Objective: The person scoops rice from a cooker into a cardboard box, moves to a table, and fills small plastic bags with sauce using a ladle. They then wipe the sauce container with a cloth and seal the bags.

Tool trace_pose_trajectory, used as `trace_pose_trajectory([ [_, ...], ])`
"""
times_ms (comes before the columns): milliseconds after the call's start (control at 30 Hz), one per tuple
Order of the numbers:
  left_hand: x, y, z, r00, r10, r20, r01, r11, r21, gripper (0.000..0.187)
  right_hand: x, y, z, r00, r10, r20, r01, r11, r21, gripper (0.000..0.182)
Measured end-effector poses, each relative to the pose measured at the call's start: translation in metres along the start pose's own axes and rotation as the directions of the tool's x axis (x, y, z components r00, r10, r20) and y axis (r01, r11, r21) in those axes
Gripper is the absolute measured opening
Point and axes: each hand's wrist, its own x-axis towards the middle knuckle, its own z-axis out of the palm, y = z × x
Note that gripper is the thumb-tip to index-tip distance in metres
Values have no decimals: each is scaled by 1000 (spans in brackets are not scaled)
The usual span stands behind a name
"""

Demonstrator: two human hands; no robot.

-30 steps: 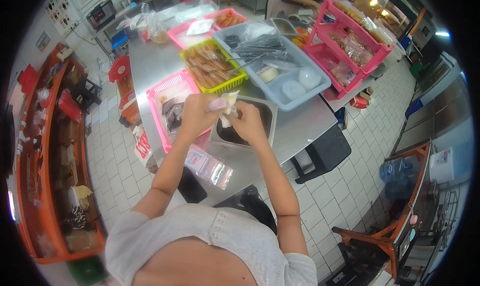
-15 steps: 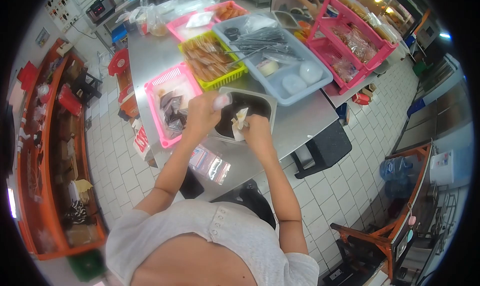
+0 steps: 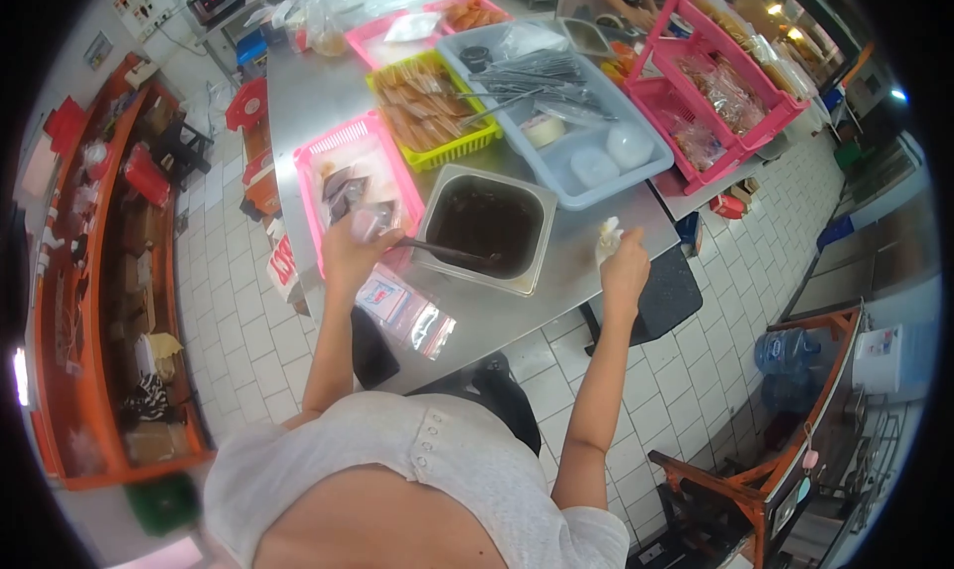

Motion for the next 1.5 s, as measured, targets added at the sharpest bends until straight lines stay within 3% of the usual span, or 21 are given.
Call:
trace_pose_trajectory([
  [67, -10, -15, -3, 997, -53, -60, 48, 996, -81, 24, -1, 5, 6, 992, -117, 41, 117, 993, 21, 16],
  [133, -21, -31, -3, 963, -233, -137, 144, 871, -469, 24, -21, -7, 0, 812, -482, -329, 527, 848, 58, 17],
  [167, -29, -30, -12, 942, -332, 46, 284, 715, -638, 24, -35, -23, -7, 814, -463, -350, 538, 829, 153, 16],
  [200, -38, -29, -11, 938, -346, 39, 290, 715, -636, 24, -58, -46, -22, 903, -396, -168, 430, 808, 403, 14],
  [233, -47, -25, -8, 904, -389, 179, 357, 455, -816, 26, -82, -67, -29, 936, -349, 40, 255, 753, 607, 11],
  [267, -55, -22, -4, 867, -380, 322, 400, 146, -905, 28, -102, -81, -19, 873, -488, -1, 371, 662, 651, 9],
  [300, -66, -27, 3, 830, -370, 417, 465, 46, -884, 32, -118, -94, -7, 790, -610, -52, 472, 552, 688, 7],
  [400, -90, -8, 8, 752, -356, 555, 579, -47, -814, 34, -145, -127, 23, 700, -713, 36, 468, 497, 730, 7],
  [500, -104, -12, 8, 728, -384, 569, 578, -104, -810, 38, -156, -139, 41, 736, -647, 201, 249, 534, 808, 15],
  [633, -112, -14, -3, 792, -325, 517, 500, -139, -855, 36, -155, -138, 52, 692, -675, 257, 204, 525, 826, 14],
  [700, -113, -15, -9, 816, -329, 476, 523, 69, -850, 31, -152, -138, 52, 631, -677, 379, 196, 612, 766, 11],
  [800, -119, -24, -10, 744, -450, 495, 552, -4, -834, 30, -147, -143, 44, 576, -701, 420, 278, 652, 706, 13],
  [833, -124, -36, -7, 743, -427, 515, 565, -12, -825, 30, -141, -136, 42, 651, -718, 245, 344, 568, 748, 15],
  [867, -131, -56, -3, 807, -462, 368, 505, 217, -835, 31, -133, -125, 38, 709, -703, 57, 420, 486, 766, 17],
  [933, -123, -53, -4, 833, -515, 203, 349, 204, -915, 31, -98, -95, 6, 915, -404, 16, 259, 616, 744, 18],
  [967, -117, -38, -13, 780, -588, 214, 238, -38, -970, 31, -79, -76, -6, 976, -218, -15, 176, 745, 644, 17],
  [1000, -113, -38, -14, 789, -602, 126, 191, 45, -981, 32, -59, -55, -20, 997, -33, -69, 65, 842, 536, 15],
  [1067, -113, -45, -16, 832, -550, 64, 221, 224, -949, 36, -21, 21, -1, 949, -117, -294, 184, 960, 213, 14],
  [1133, -109, -40, -19, 845, -531, 63, 273, 327, -905, 37, 0, 81, 24, 980, -135, -149, 150, 984, 94, 27],
  [1267, -99, -26, -7, 847, -531, -29, 362, 616, -700, 43, 1, 85, 44, 927, -333, -174, 344, 938, 38, 36],
  [1500, -83, -9, 14, 809, -574, 130, 479, 514, -712, 36, 32, 103, 67, 959, -186, -212, 204, 977, 69, 17],
])
